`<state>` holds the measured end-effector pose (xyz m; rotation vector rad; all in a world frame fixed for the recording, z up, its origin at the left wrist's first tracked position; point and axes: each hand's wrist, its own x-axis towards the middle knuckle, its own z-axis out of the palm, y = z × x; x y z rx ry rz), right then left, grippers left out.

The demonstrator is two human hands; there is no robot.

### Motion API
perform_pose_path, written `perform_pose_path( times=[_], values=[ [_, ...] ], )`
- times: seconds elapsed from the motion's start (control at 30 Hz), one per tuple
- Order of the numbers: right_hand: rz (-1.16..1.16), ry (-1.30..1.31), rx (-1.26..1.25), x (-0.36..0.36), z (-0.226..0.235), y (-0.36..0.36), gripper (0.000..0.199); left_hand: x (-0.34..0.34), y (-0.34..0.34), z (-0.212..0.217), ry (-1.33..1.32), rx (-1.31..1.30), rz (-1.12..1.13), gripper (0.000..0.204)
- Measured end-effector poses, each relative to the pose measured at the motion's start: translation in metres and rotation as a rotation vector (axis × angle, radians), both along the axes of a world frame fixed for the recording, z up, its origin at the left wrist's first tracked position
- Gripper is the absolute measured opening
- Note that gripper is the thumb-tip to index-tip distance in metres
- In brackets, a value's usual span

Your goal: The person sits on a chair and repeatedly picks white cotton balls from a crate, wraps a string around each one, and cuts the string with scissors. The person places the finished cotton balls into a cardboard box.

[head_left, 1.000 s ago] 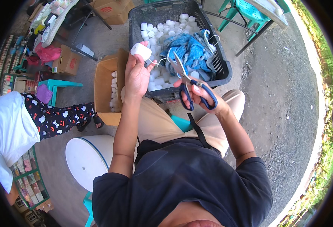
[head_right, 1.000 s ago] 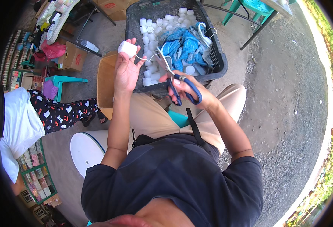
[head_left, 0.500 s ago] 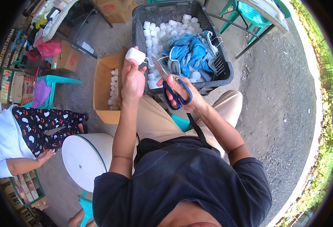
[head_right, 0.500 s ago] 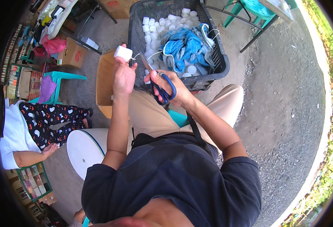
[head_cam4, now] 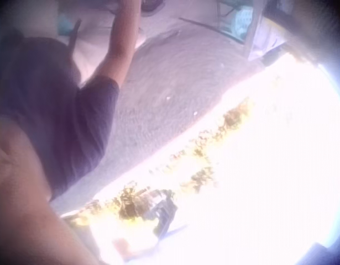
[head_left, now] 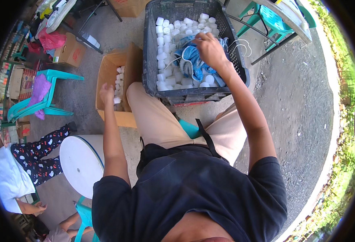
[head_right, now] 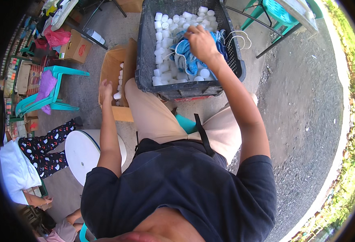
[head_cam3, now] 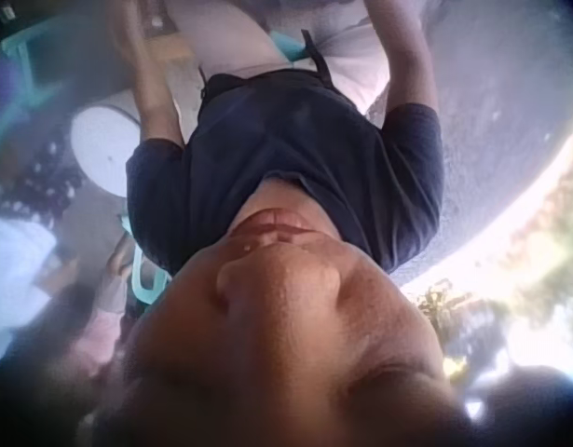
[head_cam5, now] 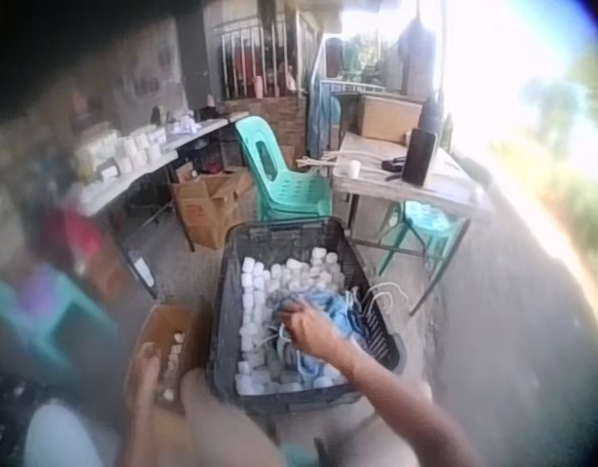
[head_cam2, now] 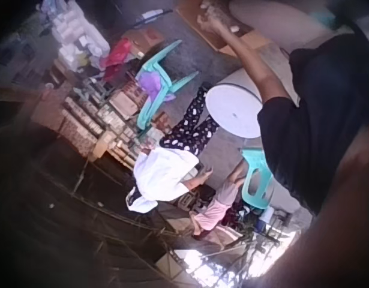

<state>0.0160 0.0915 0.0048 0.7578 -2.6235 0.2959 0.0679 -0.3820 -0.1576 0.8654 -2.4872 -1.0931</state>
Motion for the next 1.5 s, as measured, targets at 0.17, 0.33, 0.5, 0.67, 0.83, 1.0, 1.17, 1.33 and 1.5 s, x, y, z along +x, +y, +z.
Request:
perform_pose_path(
  times=[0.17, 0.33, 0.5, 0.67, 0.83, 1.0, 1.17, 1.33, 1.5],
  values=[
    [0.054, -0.427, -0.071, -0.03, -0.028, -0.038, 0.029, -0.081, 0.161, 0.133, 0.469, 0.065, -0.534, 0.017],
    [-0.395, -0.24, 0.129, -0.033, -0.043, -0.007, 0.041, -0.124, 0.257, 0.126, 0.066, -0.525, -0.972, 0.021],
    [-0.249, -0.275, -0.189, -0.05, -0.047, 0.032, 0.019, -0.156, 0.288, 0.044, -0.634, -0.969, -1.037, 0.027],
    [-0.16, -0.198, -0.293, -0.045, -0.038, 0.018, 0.015, -0.153, 0.282, 0.021, -0.541, -0.989, -1.011, 0.035],
    [-0.175, -0.545, 0.064, -0.022, -0.023, -0.022, 0.039, -0.156, 0.275, 0.016, -0.441, -1.002, -1.041, 0.036],
    [-0.241, -0.426, -0.395, -0.052, -0.033, 0.005, 0.025, -0.157, 0.285, 0.039, -0.434, -1.021, -1.049, 0.034],
    [0.61, -0.957, -2.046, -0.052, 0.002, 0.041, 0.01, -0.166, 0.271, 0.048, -0.174, -0.714, -0.782, 0.035],
    [0.696, -0.668, -2.47, -0.053, -0.005, 0.069, 0.041, -0.178, 0.3, 0.14, -0.036, 1.237, -0.749, 0.033],
    [0.403, -0.818, -2.039, -0.052, -0.011, 0.016, 0.034, -0.137, 0.3, 0.144, -0.215, 1.515, -1.019, 0.029]
  ],
)
